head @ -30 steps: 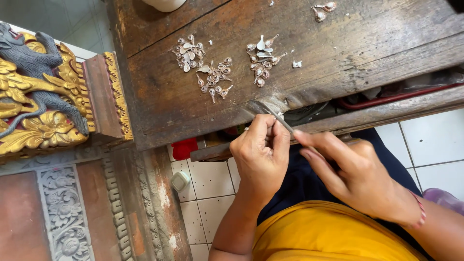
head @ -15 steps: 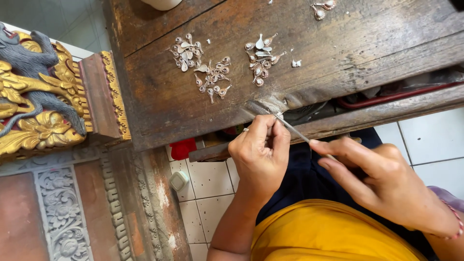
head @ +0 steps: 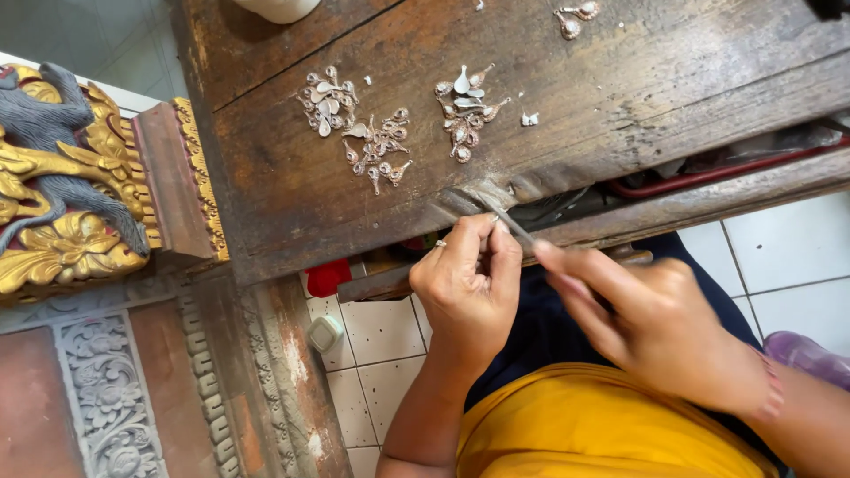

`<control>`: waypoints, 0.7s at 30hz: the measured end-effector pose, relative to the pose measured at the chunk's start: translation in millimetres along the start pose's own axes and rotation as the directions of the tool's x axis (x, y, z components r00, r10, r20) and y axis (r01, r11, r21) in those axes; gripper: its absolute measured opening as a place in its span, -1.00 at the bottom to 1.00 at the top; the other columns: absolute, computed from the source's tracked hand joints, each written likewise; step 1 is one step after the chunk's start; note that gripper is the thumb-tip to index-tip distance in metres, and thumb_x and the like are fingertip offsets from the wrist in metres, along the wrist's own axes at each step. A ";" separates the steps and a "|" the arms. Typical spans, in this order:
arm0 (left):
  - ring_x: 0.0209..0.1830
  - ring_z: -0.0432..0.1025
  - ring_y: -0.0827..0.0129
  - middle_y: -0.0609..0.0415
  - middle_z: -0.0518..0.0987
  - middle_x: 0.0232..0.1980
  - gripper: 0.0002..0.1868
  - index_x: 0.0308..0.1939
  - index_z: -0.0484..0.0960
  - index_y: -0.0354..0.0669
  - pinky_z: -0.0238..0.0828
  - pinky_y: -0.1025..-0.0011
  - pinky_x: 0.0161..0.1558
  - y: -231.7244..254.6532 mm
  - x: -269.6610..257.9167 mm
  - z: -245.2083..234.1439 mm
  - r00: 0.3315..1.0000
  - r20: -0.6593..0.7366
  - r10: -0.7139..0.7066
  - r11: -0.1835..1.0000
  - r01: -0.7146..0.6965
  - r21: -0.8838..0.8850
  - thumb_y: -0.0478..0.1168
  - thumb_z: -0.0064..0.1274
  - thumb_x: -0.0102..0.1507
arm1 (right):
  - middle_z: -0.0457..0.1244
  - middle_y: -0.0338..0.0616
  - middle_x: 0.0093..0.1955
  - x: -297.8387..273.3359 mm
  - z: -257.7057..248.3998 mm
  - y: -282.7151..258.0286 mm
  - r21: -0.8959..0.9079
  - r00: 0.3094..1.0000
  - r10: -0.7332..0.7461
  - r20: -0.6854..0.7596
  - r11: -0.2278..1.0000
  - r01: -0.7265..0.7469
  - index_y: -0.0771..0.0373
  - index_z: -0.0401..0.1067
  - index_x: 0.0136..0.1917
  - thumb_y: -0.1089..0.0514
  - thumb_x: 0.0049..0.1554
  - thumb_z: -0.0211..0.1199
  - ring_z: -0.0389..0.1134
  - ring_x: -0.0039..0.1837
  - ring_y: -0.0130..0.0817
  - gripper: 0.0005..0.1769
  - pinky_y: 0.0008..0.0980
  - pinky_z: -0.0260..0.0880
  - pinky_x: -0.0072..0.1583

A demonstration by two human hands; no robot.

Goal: Filing the edges of small silver jewelry components using a needle file on a wooden workbench

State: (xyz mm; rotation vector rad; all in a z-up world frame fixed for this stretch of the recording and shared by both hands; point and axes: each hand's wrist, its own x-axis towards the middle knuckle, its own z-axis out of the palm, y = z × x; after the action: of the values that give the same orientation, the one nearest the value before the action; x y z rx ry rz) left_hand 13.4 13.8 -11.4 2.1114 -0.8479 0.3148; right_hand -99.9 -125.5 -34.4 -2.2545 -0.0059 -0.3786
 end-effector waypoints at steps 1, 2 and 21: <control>-0.58 0.41 0.25 0.08 0.50 -0.49 -0.92 -0.24 0.54 -0.20 0.34 0.33 -0.40 0.7 0.1 0.1 1.000 -0.002 0.002 1.000 -0.002 0.001 -0.31 -0.02 0.36 | 0.45 -0.11 0.02 3.6 8.9 5.9 -0.056 0.996 -0.081 -0.033 0.995 0.079 0.28 0.34 0.38 0.24 0.25 0.16 0.43 -0.35 -0.37 -0.58 -0.38 0.35 -0.28; -0.58 0.41 0.25 0.08 0.50 -0.49 -0.92 -0.24 0.54 -0.20 0.34 0.33 -0.40 3.3 1.4 -0.3 1.000 -0.003 0.005 1.000 -0.005 -0.001 -0.31 -0.02 0.36 | 0.45 -0.11 0.02 11.2 9.1 5.1 -0.058 0.996 -0.082 -0.035 0.995 0.080 0.28 0.34 0.38 0.24 0.25 0.16 0.43 -0.35 -0.37 -0.58 -0.38 0.35 -0.28; -0.57 0.25 0.26 0.10 0.34 -0.52 -0.86 -0.32 0.38 -0.14 0.19 0.26 -0.38 10.4 5.8 -19.2 0.986 0.123 -0.114 0.981 0.131 -0.146 -0.32 -0.07 0.36 | 0.29 -0.30 -0.42 32.5 -23.8 -20.1 -0.039 0.999 -0.016 0.036 0.999 0.017 0.21 0.38 0.36 0.17 0.27 0.18 0.14 -0.54 -0.42 -0.61 -0.40 0.16 -0.39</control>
State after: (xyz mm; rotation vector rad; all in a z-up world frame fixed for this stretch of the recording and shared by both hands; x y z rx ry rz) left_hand 12.1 21.4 9.8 2.0414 -0.7773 0.0617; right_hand -77.8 -134.0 4.0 -2.3006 -0.0359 -0.3504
